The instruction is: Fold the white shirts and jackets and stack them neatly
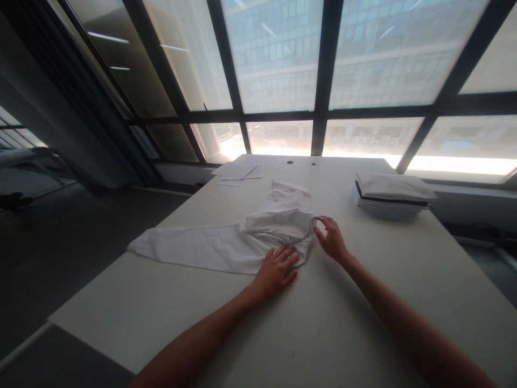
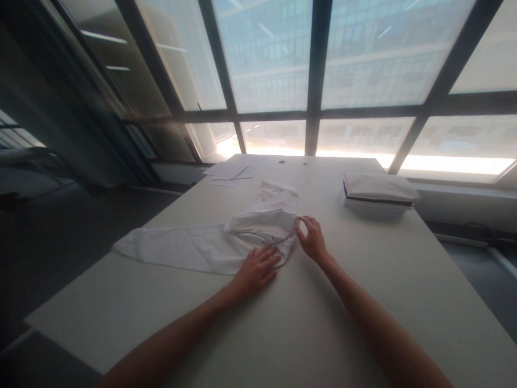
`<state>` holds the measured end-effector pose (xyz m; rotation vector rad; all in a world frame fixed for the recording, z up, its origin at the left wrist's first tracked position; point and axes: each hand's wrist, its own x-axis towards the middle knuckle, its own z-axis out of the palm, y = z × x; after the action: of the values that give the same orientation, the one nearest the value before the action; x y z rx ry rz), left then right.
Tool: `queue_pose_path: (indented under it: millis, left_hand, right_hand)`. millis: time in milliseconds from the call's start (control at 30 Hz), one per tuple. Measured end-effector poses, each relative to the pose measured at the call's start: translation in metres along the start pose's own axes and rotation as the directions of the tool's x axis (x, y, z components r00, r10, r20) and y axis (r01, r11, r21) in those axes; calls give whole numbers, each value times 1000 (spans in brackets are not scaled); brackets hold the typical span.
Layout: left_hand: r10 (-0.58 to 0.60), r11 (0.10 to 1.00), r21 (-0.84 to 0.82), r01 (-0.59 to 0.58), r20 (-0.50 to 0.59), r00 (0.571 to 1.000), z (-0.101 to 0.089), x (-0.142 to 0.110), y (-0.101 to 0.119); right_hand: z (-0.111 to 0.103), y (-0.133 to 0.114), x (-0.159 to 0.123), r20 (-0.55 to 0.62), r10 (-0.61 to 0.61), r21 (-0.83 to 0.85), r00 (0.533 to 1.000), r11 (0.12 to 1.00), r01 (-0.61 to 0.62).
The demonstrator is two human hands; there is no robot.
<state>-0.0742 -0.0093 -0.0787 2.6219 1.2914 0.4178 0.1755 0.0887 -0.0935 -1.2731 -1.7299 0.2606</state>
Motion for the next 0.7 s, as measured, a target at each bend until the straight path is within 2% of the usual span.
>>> queue_pose_path:
  millis: [67,133,233,300,400,533,633,700]
  left_hand:
    - [26,999,-22,-26,-11,1000,-1,1,-8]
    - [51,997,-51,-52,-19,999,-2,3,-17]
    - [75,992,-98,-79,-45,996,-5,5,-29]
    - [72,989,-126,-80,-68,995,-8,5,-35]
    - [66,984,-162,-80,-89,994,-13,5,-40]
    - [58,976,-204,-74,-83,995,-17,3,-38]
    - [53,976,-209,-66,-65,996,-19,3,-33]
    - [50,977,-205,-61,-61,997,-20,4,-30]
  right_hand:
    - [16,-12,15,5,27,9,1000,1000,-27]
    - [27,-18,29,2,128,47,992,991,-128]
    - [29,-16,41,8,276,87,961,957,-275]
    - [21,-10,39,-30,314,64,949,948,-312]
    - [-1,3,19,-94,370,-19,924,928,-373]
    - [-36,16,-16,6,435,-266,900,868,-418]
    - [-56,18,-33,106,461,-446,881,814,-372]
    - [-64,15,-37,145,442,-514,885,798,-314]
